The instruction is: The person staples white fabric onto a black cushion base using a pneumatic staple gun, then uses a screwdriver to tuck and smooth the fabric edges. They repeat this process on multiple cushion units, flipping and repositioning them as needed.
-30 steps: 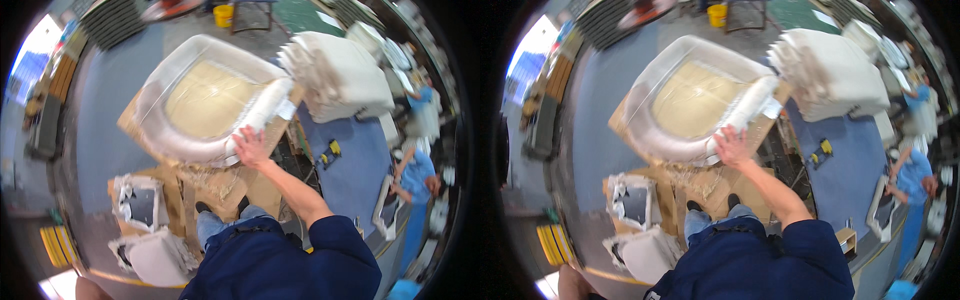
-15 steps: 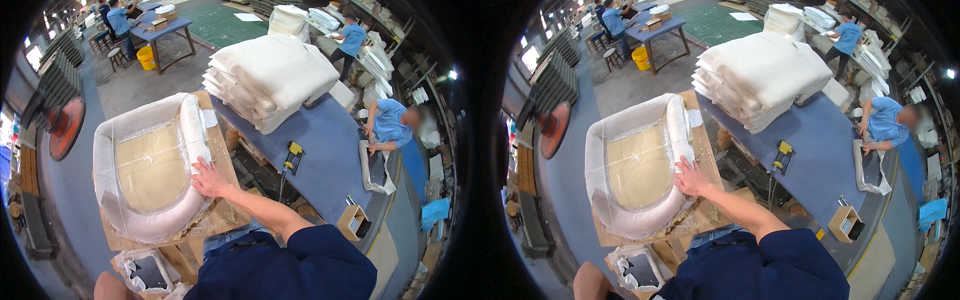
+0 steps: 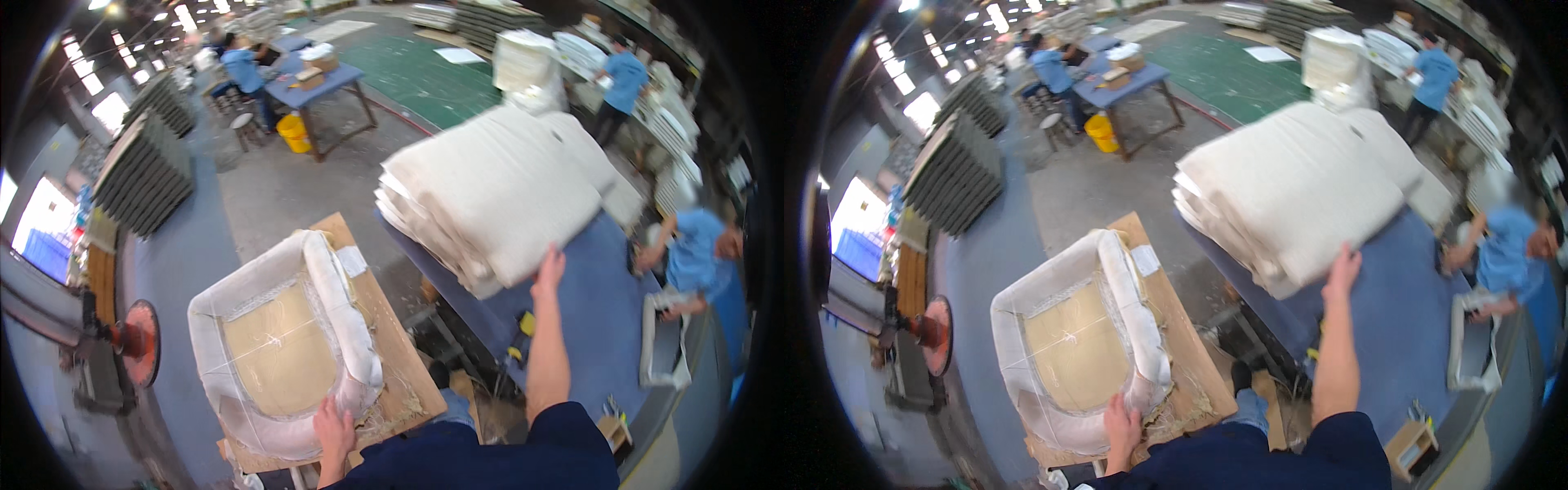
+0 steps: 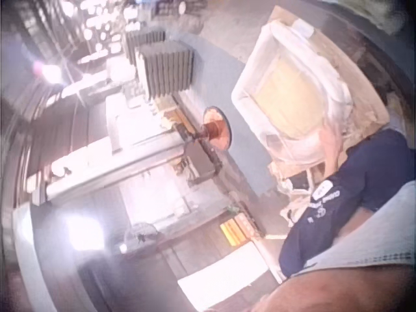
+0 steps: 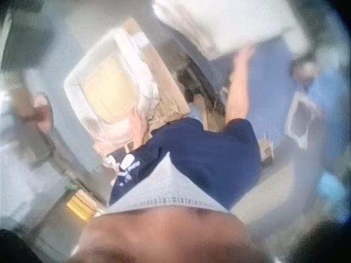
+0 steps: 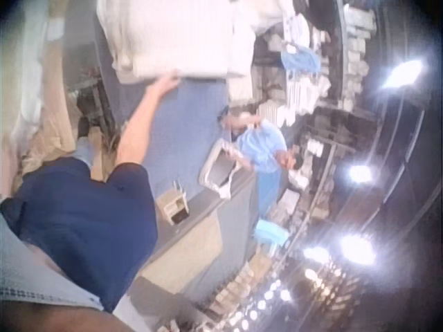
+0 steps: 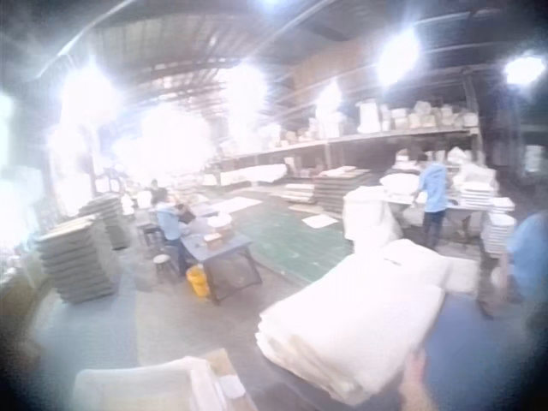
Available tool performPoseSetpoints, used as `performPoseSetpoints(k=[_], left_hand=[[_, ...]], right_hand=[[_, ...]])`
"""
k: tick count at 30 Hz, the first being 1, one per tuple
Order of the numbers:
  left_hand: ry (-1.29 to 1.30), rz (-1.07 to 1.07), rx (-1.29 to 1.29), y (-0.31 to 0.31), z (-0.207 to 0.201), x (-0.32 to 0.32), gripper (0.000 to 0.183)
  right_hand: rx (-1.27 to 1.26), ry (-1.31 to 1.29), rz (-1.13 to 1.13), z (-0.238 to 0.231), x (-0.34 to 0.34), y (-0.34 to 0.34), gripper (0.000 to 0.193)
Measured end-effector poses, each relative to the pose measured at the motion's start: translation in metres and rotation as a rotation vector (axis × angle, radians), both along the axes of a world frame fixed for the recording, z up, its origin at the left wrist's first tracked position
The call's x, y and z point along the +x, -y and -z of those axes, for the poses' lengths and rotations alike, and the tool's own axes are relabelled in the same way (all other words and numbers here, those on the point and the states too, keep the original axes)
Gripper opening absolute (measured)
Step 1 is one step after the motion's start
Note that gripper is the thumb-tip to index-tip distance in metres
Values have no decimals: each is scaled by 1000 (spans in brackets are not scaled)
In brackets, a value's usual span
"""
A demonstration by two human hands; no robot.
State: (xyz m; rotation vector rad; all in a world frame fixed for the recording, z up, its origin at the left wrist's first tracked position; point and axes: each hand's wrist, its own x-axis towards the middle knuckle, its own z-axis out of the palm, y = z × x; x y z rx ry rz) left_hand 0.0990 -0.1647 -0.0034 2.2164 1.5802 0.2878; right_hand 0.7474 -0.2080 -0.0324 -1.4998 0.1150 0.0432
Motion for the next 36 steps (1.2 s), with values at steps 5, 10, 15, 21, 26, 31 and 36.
performPoseSetpoints(k=[5, 10, 15, 21, 26, 31, 36], left_hand=[[-132, -3, 94, 3, 2, 8, 71], [-102, -22, 97, -4, 5, 55, 74], [-87, -82, 47, -12, 2, 79, 72], [594, -107, -337, -90, -29, 177, 66], [1013, -261, -1076, -190, -20, 278, 76], [757, -429, -1057, -198, -29, 300, 86], [781, -474, -682, -148, -29, 278, 85]], right_hand=[[192, -164, -229, -26, 18, -40, 82], [127, -211, -286, -39, 8, -15, 86], [316, -331, -329, -79, -112, -17, 71], [400, -759, -658, -94, -243, 41, 54], [-187, -944, -1515, -169, -198, 77, 69], [-580, 452, -262, -137, -14, 116, 70], [-159, -439, -429, -51, 23, 66, 89]])
